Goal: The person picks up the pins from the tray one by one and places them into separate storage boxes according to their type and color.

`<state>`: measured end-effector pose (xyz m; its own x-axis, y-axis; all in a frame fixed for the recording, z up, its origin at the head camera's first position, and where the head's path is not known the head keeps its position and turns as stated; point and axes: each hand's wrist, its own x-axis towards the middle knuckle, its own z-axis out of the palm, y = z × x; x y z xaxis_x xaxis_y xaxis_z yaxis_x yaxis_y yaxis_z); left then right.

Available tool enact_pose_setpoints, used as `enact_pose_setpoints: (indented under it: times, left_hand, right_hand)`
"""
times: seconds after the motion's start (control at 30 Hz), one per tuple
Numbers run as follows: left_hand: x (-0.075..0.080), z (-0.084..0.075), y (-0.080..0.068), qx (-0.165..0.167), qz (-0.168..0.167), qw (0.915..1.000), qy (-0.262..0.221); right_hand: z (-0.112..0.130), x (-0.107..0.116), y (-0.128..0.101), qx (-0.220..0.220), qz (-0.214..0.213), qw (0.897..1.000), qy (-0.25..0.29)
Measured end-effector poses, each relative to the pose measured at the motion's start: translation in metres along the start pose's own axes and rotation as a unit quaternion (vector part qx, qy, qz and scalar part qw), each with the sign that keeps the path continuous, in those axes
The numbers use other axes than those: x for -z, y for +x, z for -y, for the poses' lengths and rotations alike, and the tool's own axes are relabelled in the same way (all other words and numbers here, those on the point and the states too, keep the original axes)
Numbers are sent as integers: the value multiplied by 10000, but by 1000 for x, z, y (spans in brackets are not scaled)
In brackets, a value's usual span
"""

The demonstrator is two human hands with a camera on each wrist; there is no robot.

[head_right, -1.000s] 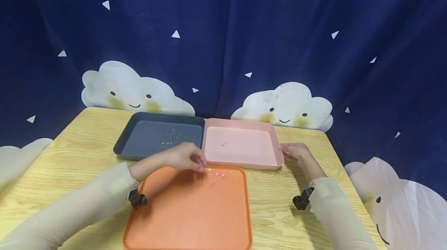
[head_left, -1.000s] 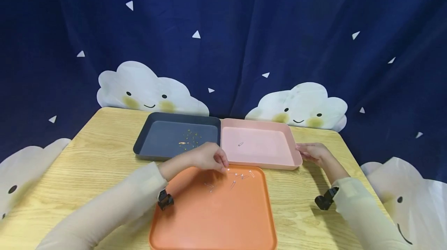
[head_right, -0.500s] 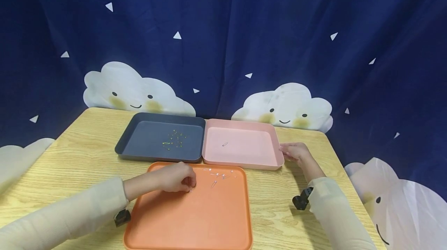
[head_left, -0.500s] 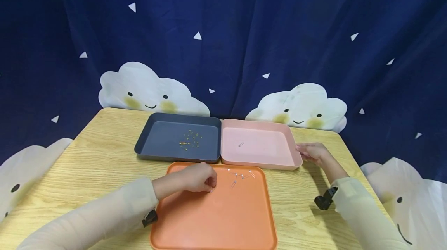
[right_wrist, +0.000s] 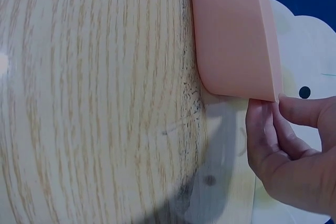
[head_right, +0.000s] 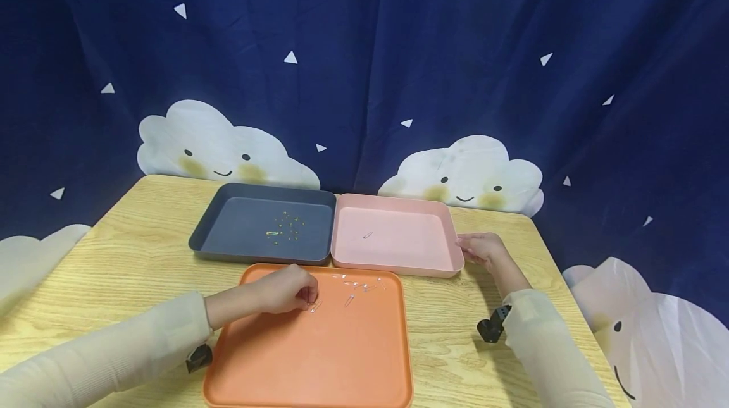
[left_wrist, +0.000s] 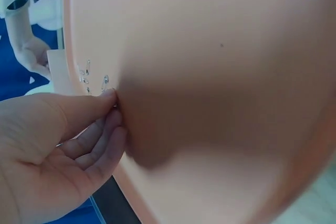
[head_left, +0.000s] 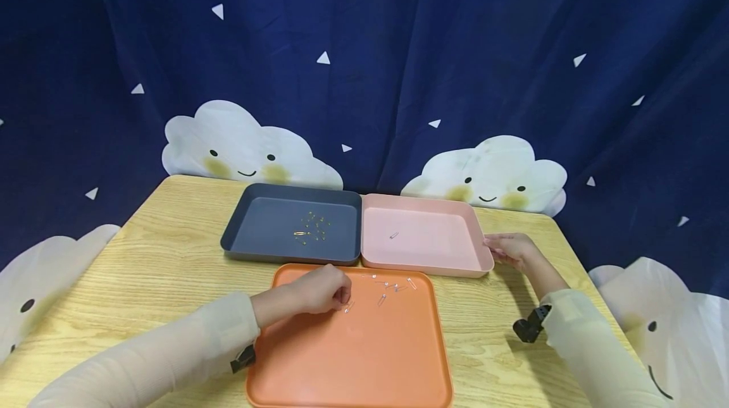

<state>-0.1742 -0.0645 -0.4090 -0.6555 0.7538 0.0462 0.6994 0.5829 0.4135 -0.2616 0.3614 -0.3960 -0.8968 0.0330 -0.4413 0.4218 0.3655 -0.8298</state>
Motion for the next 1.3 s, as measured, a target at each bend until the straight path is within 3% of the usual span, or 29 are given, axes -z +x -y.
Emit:
enact_pose_setpoints:
  times: [0.17, 0.4, 0.53, 0.73, 0.9, 1.3]
  left_hand:
    - [2, -2, -1, 153, 251, 9996, 7]
    - [5, -2, -3, 575, 397, 9921, -1041]
    - [6, -1, -3, 926, 437, 9775, -1841]
    - [10, -2, -3, 1574, 566, 9380, -3037]
    - [12, -3, -4, 1858, 685, 9069, -3718]
    - [24, -1, 10, 2069, 719, 8805, -4203]
  right_hand:
    - [1, 1, -1, -9, -29, 10000, -91]
    - [2, 0, -2, 2, -54, 10000, -59]
    - [1, 1, -1, 5, -75, 9999, -79]
    - [-1, 0, -1, -13, -142, 9996, -226]
    - [-1, -1, -3, 18, -107, 9998, -175]
    - [-1, -1, -3, 20, -141, 9998, -127]
